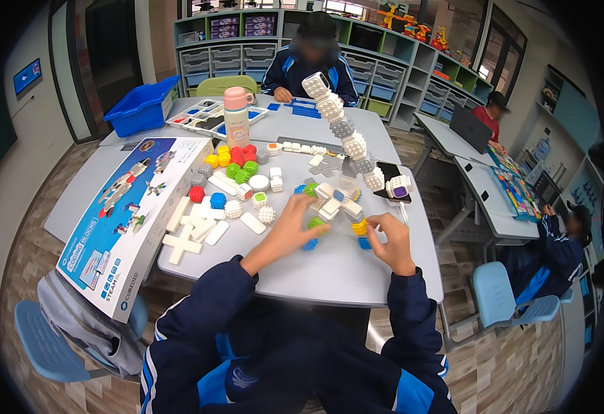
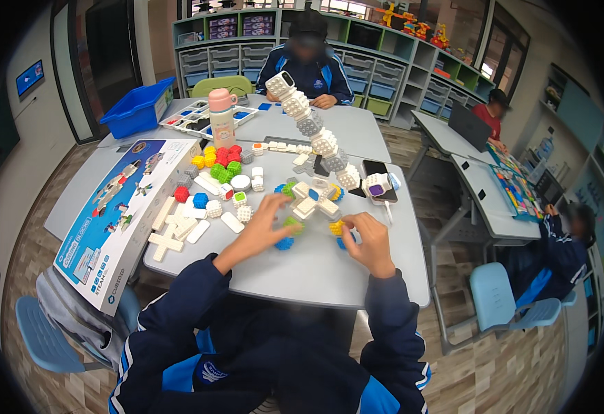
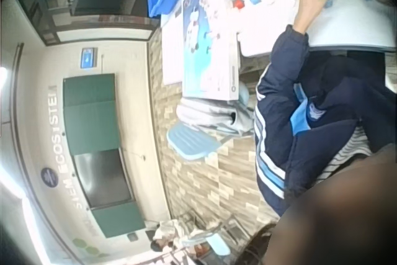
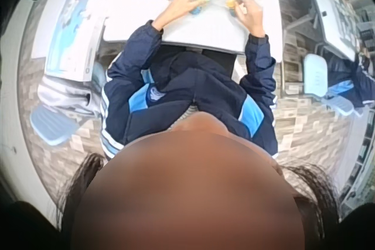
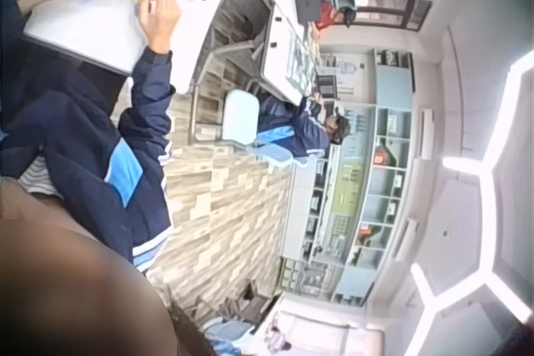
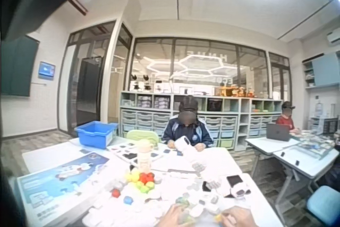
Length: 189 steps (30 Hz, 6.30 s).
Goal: The person assembles a vertical structure using white and colored interlocking blocks. They repeatedly pick up blocks, align them, and press them together to extend the tower. The person occasionally adjusts the structure and places additional blocks to stabilize it.
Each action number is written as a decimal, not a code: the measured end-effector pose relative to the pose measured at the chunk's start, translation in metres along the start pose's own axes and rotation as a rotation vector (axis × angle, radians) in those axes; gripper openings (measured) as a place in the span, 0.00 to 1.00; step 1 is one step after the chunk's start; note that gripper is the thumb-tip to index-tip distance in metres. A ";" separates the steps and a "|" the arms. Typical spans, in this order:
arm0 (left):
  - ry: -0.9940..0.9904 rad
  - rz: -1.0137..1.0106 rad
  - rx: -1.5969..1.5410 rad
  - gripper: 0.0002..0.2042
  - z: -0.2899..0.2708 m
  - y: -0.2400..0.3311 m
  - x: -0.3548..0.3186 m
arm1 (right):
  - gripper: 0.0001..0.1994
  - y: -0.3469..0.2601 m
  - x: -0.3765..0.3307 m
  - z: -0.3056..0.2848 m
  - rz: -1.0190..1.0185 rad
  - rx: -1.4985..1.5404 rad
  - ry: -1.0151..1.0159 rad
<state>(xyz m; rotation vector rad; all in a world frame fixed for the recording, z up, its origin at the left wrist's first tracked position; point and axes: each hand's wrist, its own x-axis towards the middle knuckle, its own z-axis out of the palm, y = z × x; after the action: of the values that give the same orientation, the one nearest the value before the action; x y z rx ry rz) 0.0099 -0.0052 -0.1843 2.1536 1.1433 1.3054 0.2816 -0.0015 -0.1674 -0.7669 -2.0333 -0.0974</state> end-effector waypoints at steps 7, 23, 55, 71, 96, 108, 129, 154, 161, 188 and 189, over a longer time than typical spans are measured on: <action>-0.124 -0.012 0.228 0.32 0.014 -0.015 -0.006 | 0.14 0.007 -0.008 0.014 0.339 0.093 -0.152; 0.070 -0.047 0.144 0.30 0.025 -0.096 0.050 | 0.21 0.074 0.014 0.085 0.411 0.094 -0.139; 0.257 -0.099 0.366 0.22 0.046 -0.129 0.080 | 0.28 0.113 0.029 0.115 0.445 -0.098 -0.045; 0.261 -0.088 0.425 0.19 0.050 -0.133 0.086 | 0.27 0.123 0.027 0.120 0.451 -0.100 -0.035; 0.229 -0.016 0.367 0.23 0.046 -0.131 0.078 | 0.27 0.119 0.027 0.115 0.510 -0.005 -0.108; 0.232 -0.004 0.356 0.21 0.045 -0.132 0.079 | 0.28 0.114 0.029 0.112 0.528 -0.019 -0.133; 0.187 -0.034 0.375 0.22 0.043 -0.131 0.080 | 0.27 0.116 0.027 0.114 0.524 -0.007 -0.129; 0.162 -0.059 0.406 0.23 0.043 -0.131 0.080 | 0.27 0.114 0.028 0.113 0.535 -0.058 -0.142; 0.177 -0.031 0.390 0.23 0.042 -0.130 0.080 | 0.28 0.117 0.027 0.115 0.514 -0.035 -0.131; 0.179 -0.035 0.390 0.23 0.043 -0.132 0.081 | 0.28 0.121 0.026 0.117 0.498 -0.046 -0.125; 0.181 -0.033 0.389 0.23 0.043 -0.132 0.081 | 0.28 0.122 0.025 0.118 0.459 -0.060 -0.089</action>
<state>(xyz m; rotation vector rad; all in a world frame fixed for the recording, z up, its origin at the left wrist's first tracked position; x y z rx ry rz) 0.0074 0.1419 -0.2480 2.3007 1.6137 1.3773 0.2515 0.1502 -0.2414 -1.2749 -1.8918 0.1413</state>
